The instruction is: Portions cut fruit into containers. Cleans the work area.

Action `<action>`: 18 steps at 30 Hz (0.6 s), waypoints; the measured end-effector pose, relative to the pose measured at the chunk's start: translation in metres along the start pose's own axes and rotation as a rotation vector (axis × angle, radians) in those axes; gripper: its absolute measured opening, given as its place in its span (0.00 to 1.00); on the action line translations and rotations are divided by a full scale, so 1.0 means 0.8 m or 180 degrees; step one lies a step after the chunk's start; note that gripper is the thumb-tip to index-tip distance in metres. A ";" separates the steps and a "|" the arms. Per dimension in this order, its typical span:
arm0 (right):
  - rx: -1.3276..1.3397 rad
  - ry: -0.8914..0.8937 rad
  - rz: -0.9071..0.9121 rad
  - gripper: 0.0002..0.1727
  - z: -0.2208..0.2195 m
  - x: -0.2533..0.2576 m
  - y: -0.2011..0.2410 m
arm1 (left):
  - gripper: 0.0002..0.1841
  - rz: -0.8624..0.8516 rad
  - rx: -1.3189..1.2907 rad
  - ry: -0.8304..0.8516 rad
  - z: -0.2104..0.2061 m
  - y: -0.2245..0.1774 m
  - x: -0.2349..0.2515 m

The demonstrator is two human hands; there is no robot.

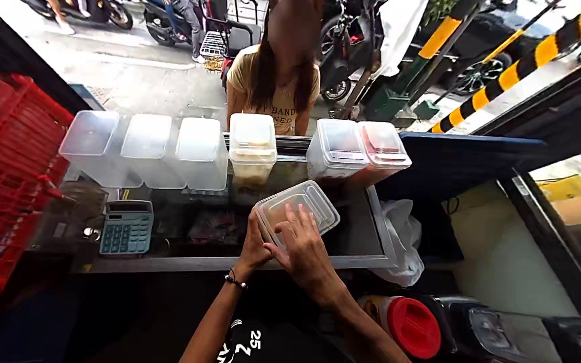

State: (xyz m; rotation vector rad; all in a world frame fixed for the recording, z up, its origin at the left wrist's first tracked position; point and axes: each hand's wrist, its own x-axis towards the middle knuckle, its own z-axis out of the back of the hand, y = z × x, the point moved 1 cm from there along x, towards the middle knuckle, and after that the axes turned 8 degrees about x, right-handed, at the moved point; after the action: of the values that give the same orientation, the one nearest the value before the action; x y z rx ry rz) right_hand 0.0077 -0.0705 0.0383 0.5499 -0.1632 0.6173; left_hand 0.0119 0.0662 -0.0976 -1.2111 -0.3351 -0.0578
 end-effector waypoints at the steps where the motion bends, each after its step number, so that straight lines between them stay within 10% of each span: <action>1: -0.0034 0.0062 0.0048 0.26 -0.006 -0.002 0.002 | 0.69 0.0020 0.0019 0.0038 0.002 -0.001 0.000; 7: 0.0704 -0.0390 0.0031 0.18 0.021 -0.001 -0.044 | 0.83 0.0177 -0.0024 0.0385 0.058 -0.022 -0.007; 13: 0.0813 -0.0225 -0.1471 0.29 0.042 0.026 -0.132 | 0.77 -0.0530 0.2638 0.0587 0.044 -0.136 0.040; 18: 0.0887 -0.0439 -0.1494 0.26 0.042 0.033 -0.121 | 0.60 -0.0742 0.2847 0.0657 0.022 -0.136 0.071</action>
State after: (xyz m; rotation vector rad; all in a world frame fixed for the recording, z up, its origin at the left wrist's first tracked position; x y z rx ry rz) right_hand 0.0864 -0.1405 0.0320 0.8692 -0.0726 0.1430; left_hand 0.0379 0.0513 0.0230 -0.2732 -0.2709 -0.2088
